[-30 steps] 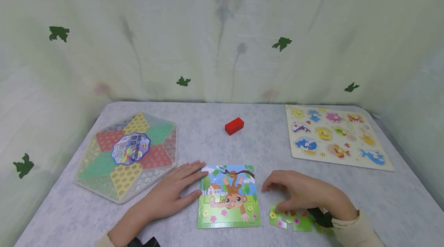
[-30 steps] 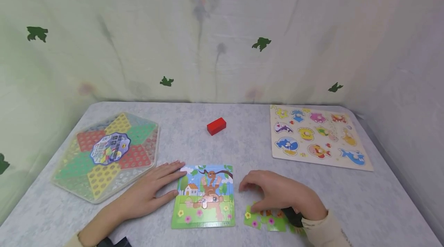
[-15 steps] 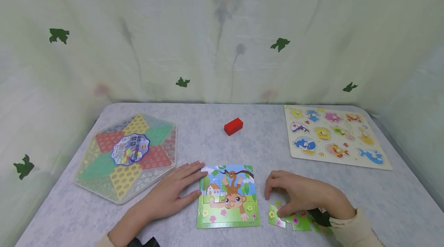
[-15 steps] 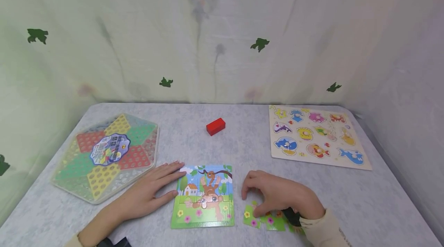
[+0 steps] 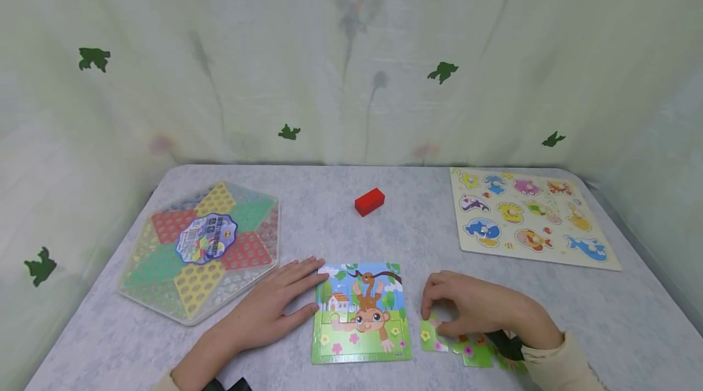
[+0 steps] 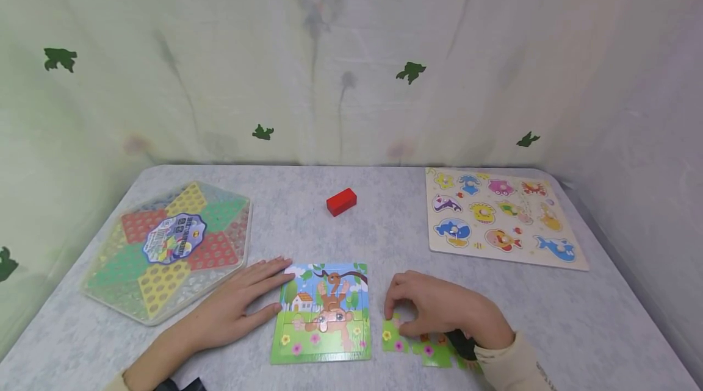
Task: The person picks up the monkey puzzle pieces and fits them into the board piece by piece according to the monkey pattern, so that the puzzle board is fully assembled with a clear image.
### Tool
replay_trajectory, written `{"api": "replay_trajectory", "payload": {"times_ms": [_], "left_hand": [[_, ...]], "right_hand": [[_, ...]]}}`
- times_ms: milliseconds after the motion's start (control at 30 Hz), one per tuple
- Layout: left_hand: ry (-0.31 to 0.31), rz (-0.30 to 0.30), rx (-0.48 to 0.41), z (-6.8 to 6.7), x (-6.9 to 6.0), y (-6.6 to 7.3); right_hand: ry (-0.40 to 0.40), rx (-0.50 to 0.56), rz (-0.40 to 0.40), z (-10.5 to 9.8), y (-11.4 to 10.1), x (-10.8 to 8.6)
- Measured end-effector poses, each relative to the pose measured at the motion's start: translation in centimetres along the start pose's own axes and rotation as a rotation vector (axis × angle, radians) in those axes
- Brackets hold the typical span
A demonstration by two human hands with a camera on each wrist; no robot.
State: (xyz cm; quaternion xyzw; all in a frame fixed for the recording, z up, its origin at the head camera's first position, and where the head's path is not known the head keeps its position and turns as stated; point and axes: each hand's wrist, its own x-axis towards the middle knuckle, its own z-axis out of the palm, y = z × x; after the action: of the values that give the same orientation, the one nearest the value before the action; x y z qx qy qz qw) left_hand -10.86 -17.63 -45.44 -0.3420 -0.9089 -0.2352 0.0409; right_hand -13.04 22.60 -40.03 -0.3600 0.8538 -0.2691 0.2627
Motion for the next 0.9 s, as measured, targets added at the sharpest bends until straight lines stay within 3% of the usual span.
{"api": "replay_trajectory", "payload": {"times_ms": [400,700,900], "left_hand": [[-0.003,0.001,-0.004,0.09,0.01,0.02],[0.002,0.005,0.001,0.02,0.04,0.0],[0.003,0.001,0.003,0.01,0.0,0.02]], "right_hand": [[0.112,-0.061,0.003,0.19,0.23,0.45],[0.026,0.027,0.068,0.25,-0.38,0.43],[0.019,0.047,0.08,0.46,-0.49,0.57]]}}
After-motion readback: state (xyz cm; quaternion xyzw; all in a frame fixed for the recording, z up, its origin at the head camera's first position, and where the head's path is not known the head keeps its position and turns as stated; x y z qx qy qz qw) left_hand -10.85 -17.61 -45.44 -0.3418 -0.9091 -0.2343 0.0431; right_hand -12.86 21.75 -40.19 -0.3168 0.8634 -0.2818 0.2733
